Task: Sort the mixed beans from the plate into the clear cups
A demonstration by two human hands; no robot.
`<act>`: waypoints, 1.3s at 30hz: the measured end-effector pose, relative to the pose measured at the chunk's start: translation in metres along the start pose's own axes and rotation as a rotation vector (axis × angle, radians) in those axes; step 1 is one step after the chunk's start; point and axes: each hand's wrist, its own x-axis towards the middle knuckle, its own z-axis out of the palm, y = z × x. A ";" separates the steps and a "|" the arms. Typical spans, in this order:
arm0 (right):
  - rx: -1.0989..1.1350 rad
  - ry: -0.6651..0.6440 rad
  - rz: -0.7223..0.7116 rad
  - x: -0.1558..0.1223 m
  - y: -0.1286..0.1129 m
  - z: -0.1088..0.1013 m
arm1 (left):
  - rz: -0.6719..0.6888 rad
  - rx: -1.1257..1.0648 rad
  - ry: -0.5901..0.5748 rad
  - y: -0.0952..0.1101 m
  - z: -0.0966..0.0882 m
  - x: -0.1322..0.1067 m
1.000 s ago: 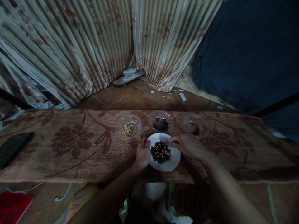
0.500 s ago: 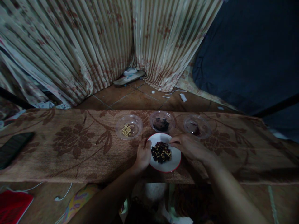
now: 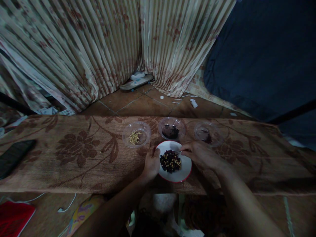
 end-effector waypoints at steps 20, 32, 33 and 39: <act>0.005 -0.005 -0.005 0.000 -0.005 0.000 | 0.004 -0.029 0.009 -0.004 0.002 0.002; -0.007 0.001 -0.005 0.000 -0.005 -0.001 | -0.023 -0.012 0.004 0.000 0.001 0.001; -0.005 -0.002 -0.008 0.000 -0.005 -0.001 | -0.020 -0.010 -0.002 -0.001 0.001 0.001; 0.008 -0.003 -0.009 -0.001 -0.004 -0.002 | 0.013 -0.011 0.008 -0.003 0.001 0.001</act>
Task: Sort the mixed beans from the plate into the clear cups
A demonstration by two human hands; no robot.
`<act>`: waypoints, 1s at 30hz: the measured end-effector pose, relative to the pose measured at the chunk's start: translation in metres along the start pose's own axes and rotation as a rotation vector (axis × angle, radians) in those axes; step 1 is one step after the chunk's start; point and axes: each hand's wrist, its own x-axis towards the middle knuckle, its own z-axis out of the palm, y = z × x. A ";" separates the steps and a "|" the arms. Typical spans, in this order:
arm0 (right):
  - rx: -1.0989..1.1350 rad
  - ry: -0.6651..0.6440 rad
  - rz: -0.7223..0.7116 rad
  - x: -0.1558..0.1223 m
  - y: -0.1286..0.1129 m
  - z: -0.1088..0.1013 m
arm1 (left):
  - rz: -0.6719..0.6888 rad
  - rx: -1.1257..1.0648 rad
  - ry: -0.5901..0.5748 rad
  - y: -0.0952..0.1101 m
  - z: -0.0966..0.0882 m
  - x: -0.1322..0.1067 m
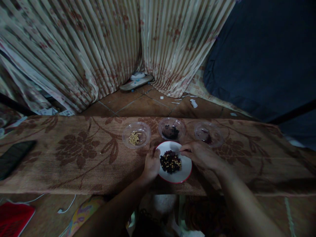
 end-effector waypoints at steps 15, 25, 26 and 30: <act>0.016 0.005 0.007 0.001 0.005 0.004 | 0.009 -0.023 -0.002 -0.002 0.001 0.001; 0.009 0.025 0.001 0.003 0.006 0.006 | 0.010 0.003 -0.002 0.001 0.000 0.001; 0.005 0.021 -0.003 0.003 0.005 0.006 | 0.011 0.003 -0.005 0.001 0.000 0.000; -0.002 0.021 -0.021 0.002 0.004 0.004 | 0.007 0.002 -0.010 0.001 0.000 0.000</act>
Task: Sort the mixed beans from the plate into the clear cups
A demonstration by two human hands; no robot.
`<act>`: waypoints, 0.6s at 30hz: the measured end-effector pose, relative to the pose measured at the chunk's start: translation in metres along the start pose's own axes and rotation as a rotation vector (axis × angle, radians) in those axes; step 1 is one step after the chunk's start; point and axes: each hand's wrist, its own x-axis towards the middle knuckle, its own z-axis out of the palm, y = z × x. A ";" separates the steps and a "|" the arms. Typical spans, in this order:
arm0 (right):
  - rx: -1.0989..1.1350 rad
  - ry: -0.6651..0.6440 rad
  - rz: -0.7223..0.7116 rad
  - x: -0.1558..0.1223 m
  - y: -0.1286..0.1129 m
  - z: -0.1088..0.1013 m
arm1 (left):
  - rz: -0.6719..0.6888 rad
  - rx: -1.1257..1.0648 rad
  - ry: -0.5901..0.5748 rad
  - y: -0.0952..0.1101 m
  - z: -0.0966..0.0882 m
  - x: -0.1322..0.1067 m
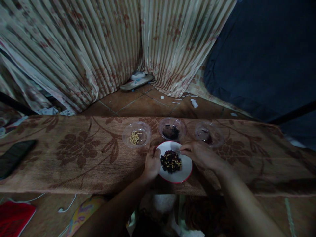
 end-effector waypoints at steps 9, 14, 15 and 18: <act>0.113 0.054 0.017 -0.002 0.003 -0.005 | -0.019 0.005 -0.018 -0.004 0.002 0.001; 0.238 0.174 0.022 -0.004 0.005 -0.015 | -0.040 -0.017 0.023 -0.010 0.004 0.003; 0.240 0.226 0.030 -0.003 0.006 -0.016 | -0.046 -0.012 0.028 -0.010 0.004 0.003; 0.204 0.417 0.075 0.003 0.010 -0.014 | -0.037 0.001 0.009 -0.009 0.003 0.003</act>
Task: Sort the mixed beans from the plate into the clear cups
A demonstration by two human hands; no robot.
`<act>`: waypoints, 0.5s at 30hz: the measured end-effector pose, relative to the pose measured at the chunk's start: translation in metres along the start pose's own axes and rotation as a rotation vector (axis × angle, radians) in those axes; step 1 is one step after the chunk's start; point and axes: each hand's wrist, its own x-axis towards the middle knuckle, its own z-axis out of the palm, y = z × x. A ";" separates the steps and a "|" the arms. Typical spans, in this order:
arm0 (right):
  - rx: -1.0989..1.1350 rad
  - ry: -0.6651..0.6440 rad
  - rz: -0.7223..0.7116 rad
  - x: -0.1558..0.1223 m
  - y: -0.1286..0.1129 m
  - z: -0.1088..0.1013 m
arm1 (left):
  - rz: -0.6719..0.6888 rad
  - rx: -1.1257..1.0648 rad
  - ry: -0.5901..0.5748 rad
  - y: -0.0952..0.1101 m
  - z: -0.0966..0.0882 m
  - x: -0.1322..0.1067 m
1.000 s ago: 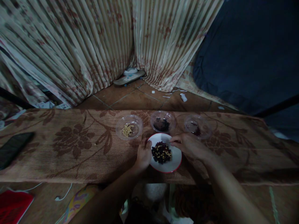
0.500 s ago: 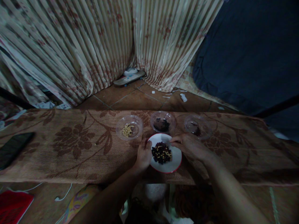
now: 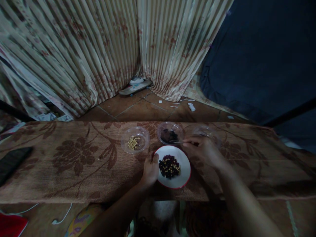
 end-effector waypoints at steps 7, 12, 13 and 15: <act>-0.110 0.160 0.051 0.008 0.007 0.013 | 0.000 0.009 -0.003 0.006 -0.003 -0.001; -0.004 0.103 0.064 0.001 0.002 0.001 | 0.009 -0.013 -0.013 0.005 -0.002 -0.002; 0.031 0.068 0.057 -0.001 0.001 -0.001 | 0.008 -0.020 -0.018 0.005 -0.002 -0.002; 0.097 -0.065 0.052 -0.004 0.000 -0.005 | 0.006 -0.029 -0.012 0.005 -0.001 -0.002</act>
